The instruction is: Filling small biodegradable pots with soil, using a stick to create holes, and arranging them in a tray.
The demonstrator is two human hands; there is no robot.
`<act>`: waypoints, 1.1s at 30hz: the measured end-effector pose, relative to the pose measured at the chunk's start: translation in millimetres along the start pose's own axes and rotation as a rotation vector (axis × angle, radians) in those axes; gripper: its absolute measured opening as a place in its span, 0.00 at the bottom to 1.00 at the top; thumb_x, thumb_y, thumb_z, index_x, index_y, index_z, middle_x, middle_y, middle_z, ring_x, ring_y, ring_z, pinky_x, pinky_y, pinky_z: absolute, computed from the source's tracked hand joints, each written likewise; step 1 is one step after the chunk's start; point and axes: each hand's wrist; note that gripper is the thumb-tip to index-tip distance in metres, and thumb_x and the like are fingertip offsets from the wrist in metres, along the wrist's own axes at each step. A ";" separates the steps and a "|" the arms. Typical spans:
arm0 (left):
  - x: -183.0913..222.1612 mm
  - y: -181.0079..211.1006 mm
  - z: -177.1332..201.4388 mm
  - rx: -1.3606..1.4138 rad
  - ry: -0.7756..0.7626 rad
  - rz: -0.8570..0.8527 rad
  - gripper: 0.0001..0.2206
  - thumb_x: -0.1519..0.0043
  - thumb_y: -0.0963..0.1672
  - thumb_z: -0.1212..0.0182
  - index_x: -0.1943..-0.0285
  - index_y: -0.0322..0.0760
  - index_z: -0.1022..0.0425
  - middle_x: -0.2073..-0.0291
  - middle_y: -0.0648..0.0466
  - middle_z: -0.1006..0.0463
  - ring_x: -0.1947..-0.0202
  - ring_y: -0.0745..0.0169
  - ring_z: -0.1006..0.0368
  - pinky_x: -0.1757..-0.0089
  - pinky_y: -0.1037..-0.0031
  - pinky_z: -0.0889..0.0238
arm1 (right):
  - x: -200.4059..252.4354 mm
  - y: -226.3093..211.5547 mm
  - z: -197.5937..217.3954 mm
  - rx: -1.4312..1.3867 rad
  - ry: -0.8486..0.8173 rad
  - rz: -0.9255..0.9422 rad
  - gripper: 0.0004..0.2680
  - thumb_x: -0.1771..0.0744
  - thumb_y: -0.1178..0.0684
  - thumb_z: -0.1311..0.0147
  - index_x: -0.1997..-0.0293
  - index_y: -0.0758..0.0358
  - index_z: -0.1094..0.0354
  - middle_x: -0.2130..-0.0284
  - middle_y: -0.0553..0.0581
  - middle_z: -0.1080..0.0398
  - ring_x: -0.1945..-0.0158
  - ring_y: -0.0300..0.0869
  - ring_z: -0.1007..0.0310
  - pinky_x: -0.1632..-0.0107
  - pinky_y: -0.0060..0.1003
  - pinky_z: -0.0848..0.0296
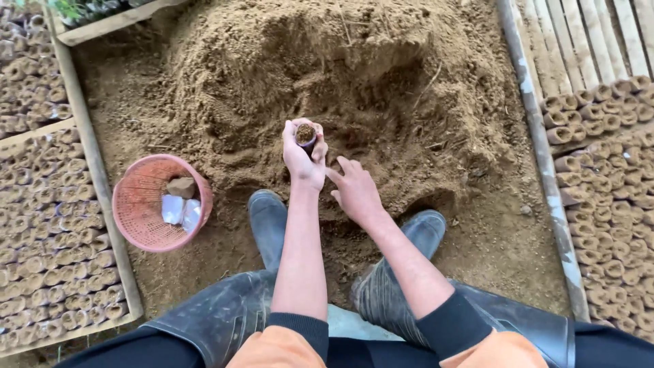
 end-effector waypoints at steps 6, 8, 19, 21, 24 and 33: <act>7.5 6.6 17.9 -0.129 0.065 0.061 0.21 0.30 0.56 0.57 0.68 0.43 0.29 0.85 0.47 0.37 0.91 0.71 0.58 0.85 0.84 0.69 | -20.5 40.7 -31.2 -0.378 0.120 -0.198 0.12 0.37 0.63 0.40 0.53 0.50 0.25 0.57 0.52 0.24 0.49 0.47 0.24 0.44 0.38 0.25; 9.6 2.7 17.8 -0.137 0.084 0.093 0.21 0.31 0.56 0.57 0.68 0.43 0.29 0.86 0.48 0.36 0.91 0.72 0.56 0.85 0.85 0.68 | -27.6 46.7 -5.4 -0.446 0.109 -0.346 0.08 0.37 0.55 0.37 0.56 0.44 0.23 0.61 0.48 0.22 0.51 0.44 0.22 0.47 0.38 0.24; 29.1 -7.5 -3.5 -0.162 -0.005 0.216 0.18 0.29 0.51 0.60 0.67 0.40 0.31 0.85 0.52 0.33 0.92 0.77 0.54 0.86 0.84 0.63 | -40.4 -38.7 148.2 -0.851 0.286 -0.336 0.05 0.31 0.57 0.42 0.54 0.53 0.21 0.60 0.56 0.21 0.53 0.39 0.21 0.51 0.37 0.22; 23.7 -18.1 -1.4 -0.078 -0.023 0.233 0.18 0.30 0.53 0.59 0.66 0.43 0.31 0.84 0.52 0.34 0.92 0.74 0.55 0.85 0.83 0.64 | -44.3 -30.4 132.1 -0.668 0.343 -0.094 0.08 0.31 0.55 0.39 0.48 0.61 0.24 0.57 0.63 0.22 0.52 0.53 0.21 0.53 0.44 0.21; 24.7 -15.4 -4.8 -0.085 -0.022 0.257 0.19 0.30 0.52 0.59 0.63 0.39 0.28 0.79 0.47 0.29 0.91 0.76 0.54 0.85 0.83 0.64 | -37.6 -23.8 134.2 -0.582 0.376 -0.037 0.10 0.28 0.59 0.51 0.42 0.68 0.29 0.48 0.71 0.27 0.45 0.58 0.26 0.43 0.51 0.27; 26.1 -16.5 -1.2 -0.135 -0.080 0.249 0.17 0.29 0.51 0.56 0.62 0.38 0.29 0.79 0.44 0.29 0.90 0.74 0.53 0.84 0.85 0.62 | -25.6 -0.1 131.1 -0.099 0.117 0.211 0.22 0.32 0.65 0.57 0.28 0.50 0.43 0.32 0.66 0.41 0.30 0.59 0.43 0.31 0.57 0.42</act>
Point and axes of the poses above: each hand's wrist, its own x-axis away from the middle knuckle, its own z-axis out of the back of the hand, y = z × x
